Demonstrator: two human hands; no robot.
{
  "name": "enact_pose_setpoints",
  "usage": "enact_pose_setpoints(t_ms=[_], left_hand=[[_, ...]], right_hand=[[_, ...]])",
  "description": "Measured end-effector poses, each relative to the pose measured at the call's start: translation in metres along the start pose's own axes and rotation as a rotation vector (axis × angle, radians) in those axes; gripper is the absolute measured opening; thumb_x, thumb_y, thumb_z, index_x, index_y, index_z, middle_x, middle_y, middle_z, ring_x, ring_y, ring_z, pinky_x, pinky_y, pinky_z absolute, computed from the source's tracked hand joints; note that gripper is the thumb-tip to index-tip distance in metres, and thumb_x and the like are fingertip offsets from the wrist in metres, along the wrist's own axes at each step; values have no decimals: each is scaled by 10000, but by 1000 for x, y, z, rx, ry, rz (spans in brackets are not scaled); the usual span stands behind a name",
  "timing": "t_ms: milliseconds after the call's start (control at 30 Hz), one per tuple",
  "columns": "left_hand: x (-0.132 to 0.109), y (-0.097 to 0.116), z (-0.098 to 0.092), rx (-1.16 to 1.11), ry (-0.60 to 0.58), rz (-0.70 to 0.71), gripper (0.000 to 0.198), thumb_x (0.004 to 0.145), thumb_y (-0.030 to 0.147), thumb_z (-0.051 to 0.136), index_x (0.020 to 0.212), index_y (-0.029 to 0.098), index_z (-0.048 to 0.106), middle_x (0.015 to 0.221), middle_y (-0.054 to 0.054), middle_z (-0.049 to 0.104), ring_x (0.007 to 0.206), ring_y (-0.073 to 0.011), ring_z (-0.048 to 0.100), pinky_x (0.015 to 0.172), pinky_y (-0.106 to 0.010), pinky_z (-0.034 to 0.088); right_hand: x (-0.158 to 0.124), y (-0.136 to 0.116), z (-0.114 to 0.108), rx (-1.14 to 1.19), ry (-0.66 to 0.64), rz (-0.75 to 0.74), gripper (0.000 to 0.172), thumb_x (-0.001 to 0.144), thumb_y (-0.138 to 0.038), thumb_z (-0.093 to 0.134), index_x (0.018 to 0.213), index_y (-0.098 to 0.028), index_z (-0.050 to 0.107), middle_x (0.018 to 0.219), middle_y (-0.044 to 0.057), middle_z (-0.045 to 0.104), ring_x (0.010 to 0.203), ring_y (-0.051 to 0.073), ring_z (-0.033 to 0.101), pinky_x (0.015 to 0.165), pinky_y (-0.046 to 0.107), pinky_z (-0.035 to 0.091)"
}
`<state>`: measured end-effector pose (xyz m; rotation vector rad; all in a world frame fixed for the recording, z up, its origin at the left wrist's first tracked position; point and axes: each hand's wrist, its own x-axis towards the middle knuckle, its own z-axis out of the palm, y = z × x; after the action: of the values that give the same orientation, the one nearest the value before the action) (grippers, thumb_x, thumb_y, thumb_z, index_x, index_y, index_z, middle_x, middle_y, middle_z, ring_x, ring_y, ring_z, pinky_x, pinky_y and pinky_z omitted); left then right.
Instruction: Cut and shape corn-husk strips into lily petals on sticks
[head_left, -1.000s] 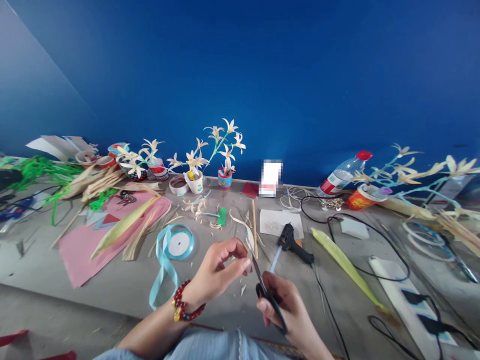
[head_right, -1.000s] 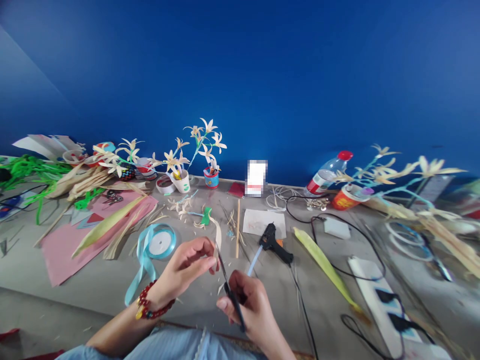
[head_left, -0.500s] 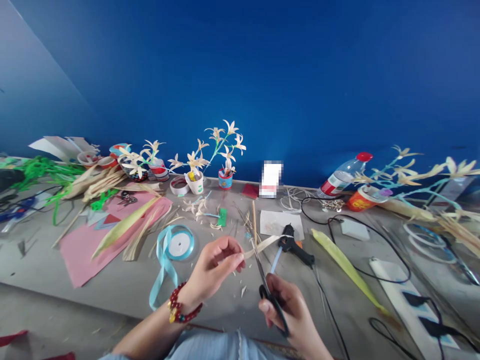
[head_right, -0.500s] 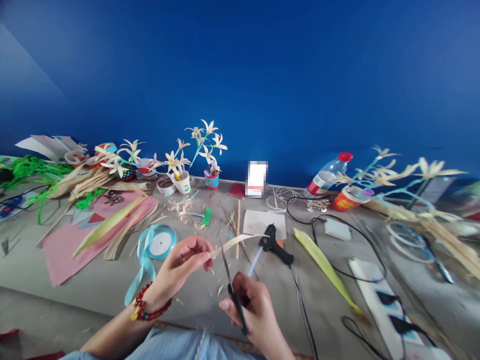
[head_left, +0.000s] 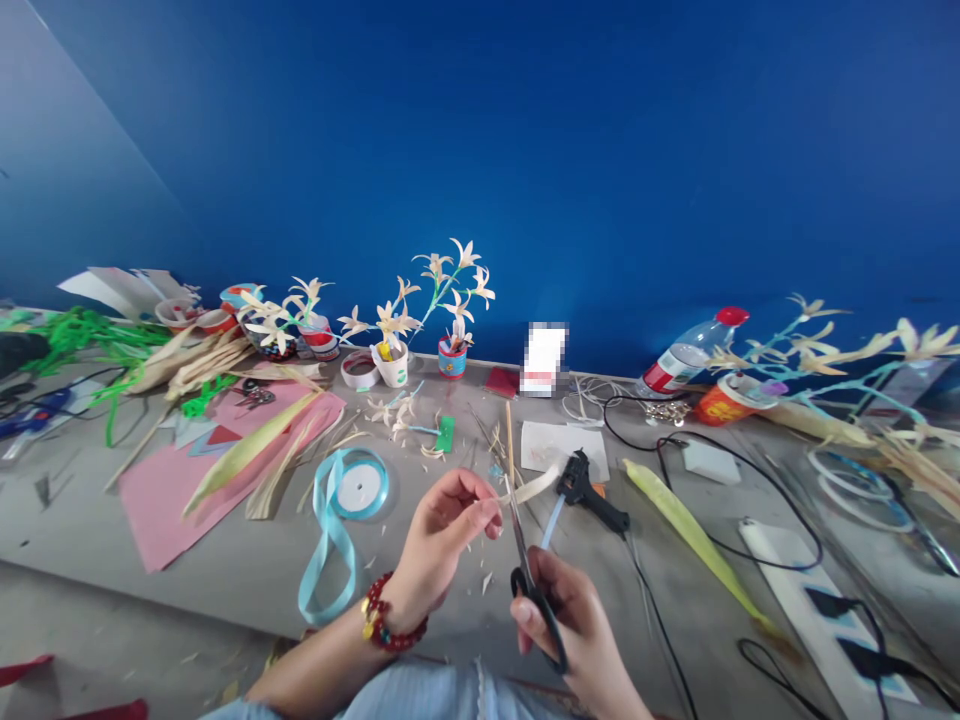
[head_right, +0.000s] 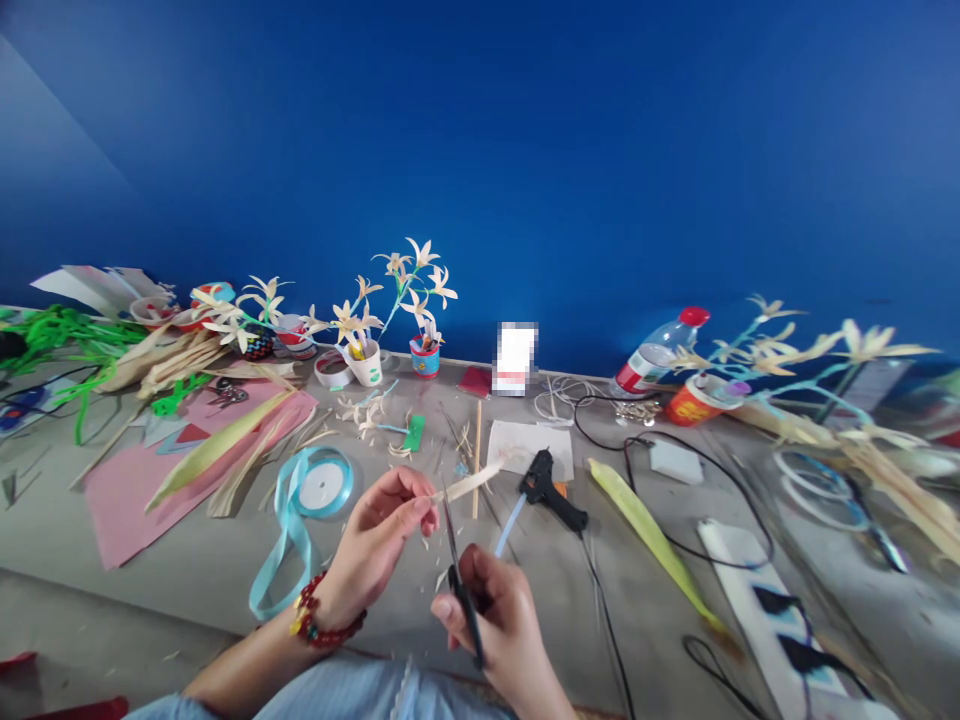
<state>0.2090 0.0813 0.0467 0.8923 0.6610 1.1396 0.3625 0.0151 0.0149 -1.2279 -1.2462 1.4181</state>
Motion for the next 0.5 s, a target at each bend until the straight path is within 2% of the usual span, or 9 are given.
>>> enact_pose_setpoints(t_ms=[233,500], left_hand=[[4,7,1,-154,-7,2,218,819,271,731,762,163,550,787,8,566,663,-97,537,688,-246,430],[9,20,-10,-29,-156,-71,226,791,282,756,765,154,571,815,-20,602,670,-105,565,669,-241,456]], right_hand=[[-1,-6,2,-8,-61,29,603,690,-778,647,639,-228,404,498,-49,473,420,101,445,430,217,326],[0,-11,-6,-46,-110,27,619,683,-799,638,669,-208,452,511,-35,511,442,99,441,452,222,278]])
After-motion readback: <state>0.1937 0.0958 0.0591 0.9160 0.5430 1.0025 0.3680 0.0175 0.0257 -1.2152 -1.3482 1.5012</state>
